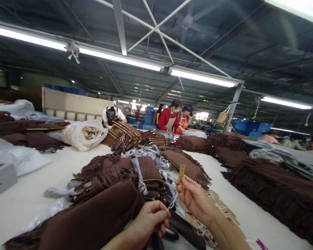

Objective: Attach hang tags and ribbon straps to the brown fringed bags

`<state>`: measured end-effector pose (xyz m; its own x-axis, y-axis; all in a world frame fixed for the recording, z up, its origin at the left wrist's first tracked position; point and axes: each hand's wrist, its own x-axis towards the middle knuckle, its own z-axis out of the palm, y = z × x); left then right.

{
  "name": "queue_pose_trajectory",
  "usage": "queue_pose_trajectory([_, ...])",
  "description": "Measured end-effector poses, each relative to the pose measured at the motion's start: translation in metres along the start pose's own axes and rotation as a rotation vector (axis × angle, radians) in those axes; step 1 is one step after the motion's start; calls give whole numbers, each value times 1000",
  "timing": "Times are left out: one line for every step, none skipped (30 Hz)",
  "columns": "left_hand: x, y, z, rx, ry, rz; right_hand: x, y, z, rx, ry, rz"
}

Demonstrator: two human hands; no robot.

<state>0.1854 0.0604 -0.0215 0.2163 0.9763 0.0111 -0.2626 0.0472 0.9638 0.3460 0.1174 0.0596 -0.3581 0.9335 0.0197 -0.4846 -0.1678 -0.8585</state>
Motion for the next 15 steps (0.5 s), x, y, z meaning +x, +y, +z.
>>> queue_pose_trajectory([-3, 2, 0, 38, -1, -23, -1, -2, -6, 0, 16, -9])
queue_pose_trajectory([-6, 5, 0, 82, 1, -49, -2, -3, -14, -7, 33, -15])
queue_pose_trajectory([-10, 7, 0, 129, 7, -78, -3, -4, -22, -41, 51, -16])
queue_pose_trajectory([-14, 10, 0, 179, 18, -108, -4, -4, -30, -120, 62, -6])
queue_pose_trajectory([-18, 12, 0, 234, 33, -135, -5, -4, -38, -252, 62, 14])
queue_pose_trajectory([-22, 13, 0, 300, 57, -153, -7, -3, -44, -435, 62, 19])
queue_pose_trajectory([-25, 14, 0, 377, 82, -157, -8, -2, -49, -640, 72, -9])
queue_pose_trajectory([-28, 14, 0, 459, 102, -146, -10, 0, -51, -827, 93, -69])
queue_pose_trajectory([-31, 15, 0, 534, 118, -116, -13, 3, -51, -952, 115, -143])
queue_pose_trajectory([-33, 16, 0, 599, 130, -71, -16, 7, -47, -1007, 119, -203])
queue_pose_trajectory([-35, 19, 0, 645, 136, -25, -20, 12, -41, -992, 97, -228])
queue_pose_trajectory([-37, 22, 0, 671, 135, 18, -24, 18, -33, -924, 38, -196])
queue_pose_trajectory([-40, 26, 0, 686, 132, 62, -28, 26, -23, -829, -57, -109])
queue_pose_trajectory([-42, 32, 0, 697, 127, 108, -31, 35, -14, -732, -168, -12])
queue_pose_trajectory([-44, 37, 0, 711, 120, 157, -33, 45, -5, -647, -276, 64])
